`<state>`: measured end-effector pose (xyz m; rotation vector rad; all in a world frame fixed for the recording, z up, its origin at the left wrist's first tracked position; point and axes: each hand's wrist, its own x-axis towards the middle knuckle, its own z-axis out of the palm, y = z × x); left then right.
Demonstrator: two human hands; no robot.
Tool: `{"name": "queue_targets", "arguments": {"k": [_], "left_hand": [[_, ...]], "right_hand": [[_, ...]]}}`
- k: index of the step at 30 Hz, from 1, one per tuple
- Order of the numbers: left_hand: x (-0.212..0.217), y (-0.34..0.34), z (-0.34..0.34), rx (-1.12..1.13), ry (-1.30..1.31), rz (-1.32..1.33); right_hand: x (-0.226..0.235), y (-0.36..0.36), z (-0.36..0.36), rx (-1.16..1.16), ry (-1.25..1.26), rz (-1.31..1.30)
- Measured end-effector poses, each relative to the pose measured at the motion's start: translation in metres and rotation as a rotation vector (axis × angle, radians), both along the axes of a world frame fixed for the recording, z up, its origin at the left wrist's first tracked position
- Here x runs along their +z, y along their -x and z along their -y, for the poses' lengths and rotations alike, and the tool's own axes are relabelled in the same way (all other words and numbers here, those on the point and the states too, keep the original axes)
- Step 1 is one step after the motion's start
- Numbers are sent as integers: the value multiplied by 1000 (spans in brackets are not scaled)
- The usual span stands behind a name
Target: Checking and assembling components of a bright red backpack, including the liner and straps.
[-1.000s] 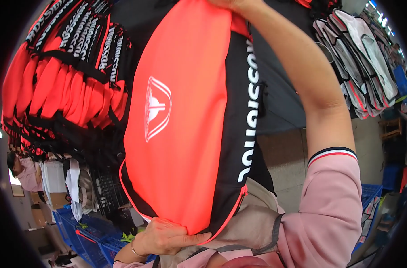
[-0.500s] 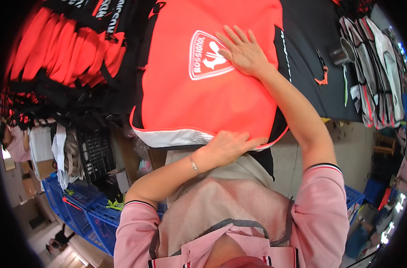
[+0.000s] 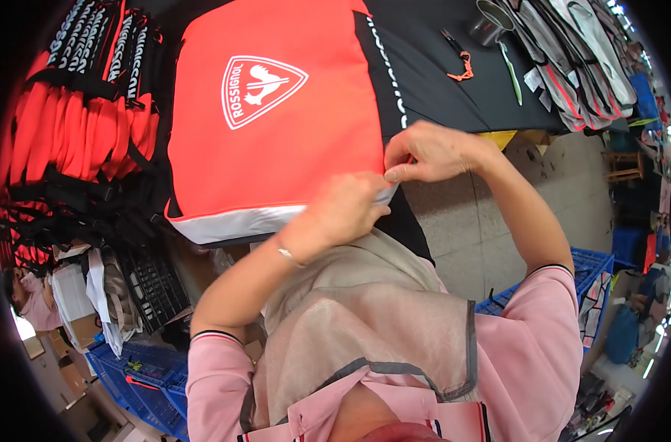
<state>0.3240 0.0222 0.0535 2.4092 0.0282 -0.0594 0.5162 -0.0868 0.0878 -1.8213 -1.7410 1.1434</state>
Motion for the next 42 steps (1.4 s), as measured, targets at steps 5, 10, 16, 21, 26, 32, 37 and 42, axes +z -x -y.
{"name": "queue_targets", "arguments": {"k": [5,10,16,21,26,32,37,42], "left_hand": [[101,14,-58,19,459,-377],[168,34,-74,-34,377,-445],[209,60,-73,-41,-79,-145],[229,56,-78,77,-658,607],[227,43,-83,191,-945,1042],[207,28,-94,189,-850,1272],[201,24,-90,200,-852,1199],[220,35,-103,236,-1095,1216]], "right_hand": [[45,30,1,72,-137,-49],[93,56,-29,113,-131,-336],[131,79,-38,83,-217,-313],[144,74,-51,10,-948,231],[149,77,-73,-251,-1563,567],[151,68,-87,-323,-1861,829],[149,57,-98,-285,-1922,889],[142,64,-97,-318,-1845,892]]}}
